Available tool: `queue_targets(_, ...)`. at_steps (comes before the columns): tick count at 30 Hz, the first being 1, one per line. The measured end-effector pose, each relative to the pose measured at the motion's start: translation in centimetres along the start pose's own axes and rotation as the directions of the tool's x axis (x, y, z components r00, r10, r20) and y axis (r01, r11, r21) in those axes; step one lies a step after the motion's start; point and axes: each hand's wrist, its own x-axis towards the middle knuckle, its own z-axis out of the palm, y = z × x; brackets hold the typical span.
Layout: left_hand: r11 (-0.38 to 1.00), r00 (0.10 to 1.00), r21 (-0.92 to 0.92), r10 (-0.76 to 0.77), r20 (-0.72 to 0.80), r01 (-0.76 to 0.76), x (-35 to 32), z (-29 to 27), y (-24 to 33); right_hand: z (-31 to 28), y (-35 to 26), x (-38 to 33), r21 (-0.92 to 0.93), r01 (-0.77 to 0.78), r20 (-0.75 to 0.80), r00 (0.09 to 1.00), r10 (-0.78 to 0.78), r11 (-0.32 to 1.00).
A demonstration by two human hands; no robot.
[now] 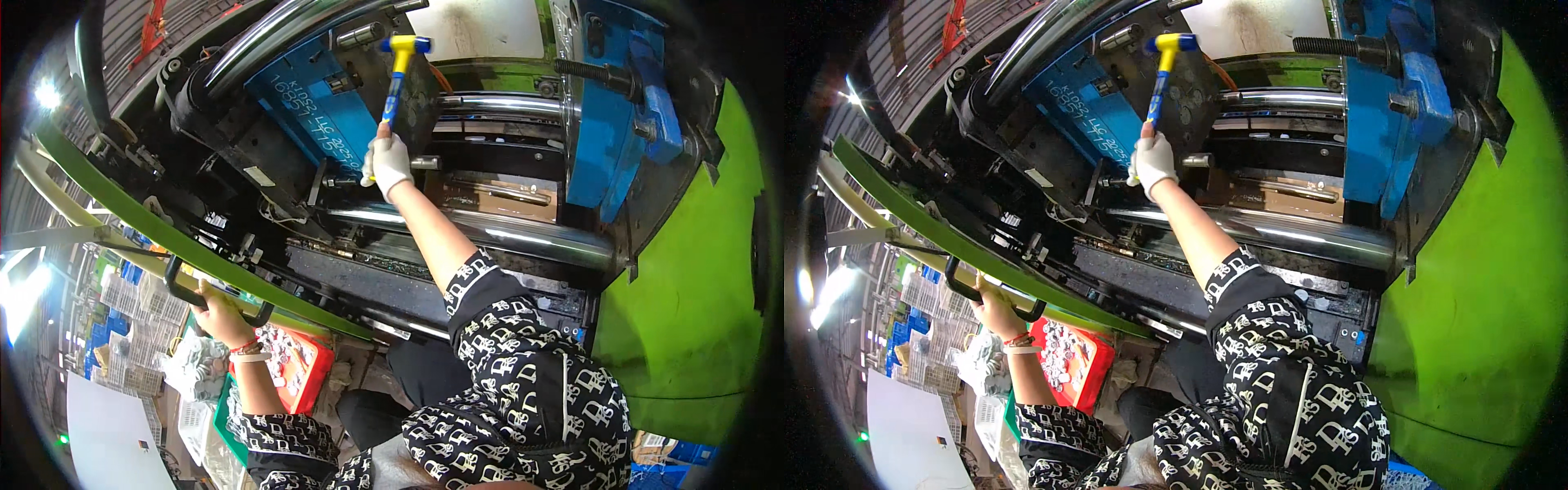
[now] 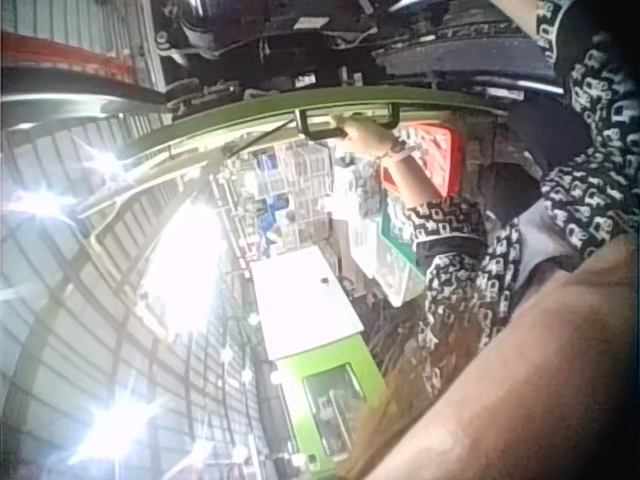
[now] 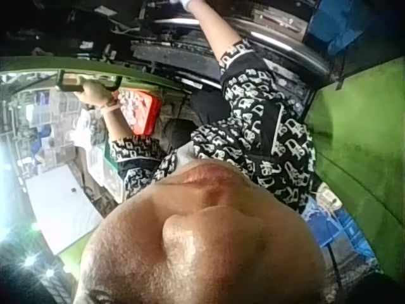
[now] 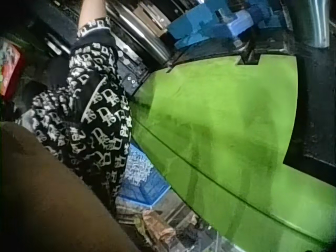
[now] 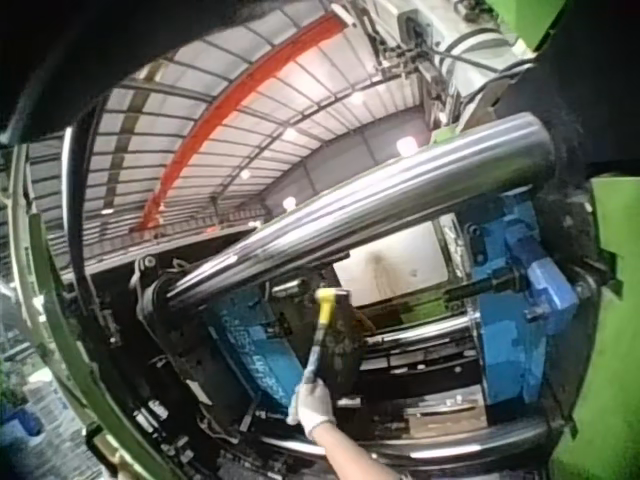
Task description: Picking up and inspecting small plastic parts at an injection molding workstation.
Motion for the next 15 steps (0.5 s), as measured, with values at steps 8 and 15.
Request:
queue_targets(8,0.999,1.0,0.028,0.017,0.009,-0.018,-0.4,0.5,0.9,-3.1,0.1,-0.8,0.279,0.273,-0.328,0.928,-0.176,0.921)
queue_targets(15,0.999,1.0,0.038,0.001,0.013,-0.001,-0.4,0.5,0.6,-1.3,1.7,-1.6,0.104,-0.14,-0.113,0.982,0.152,0.985)
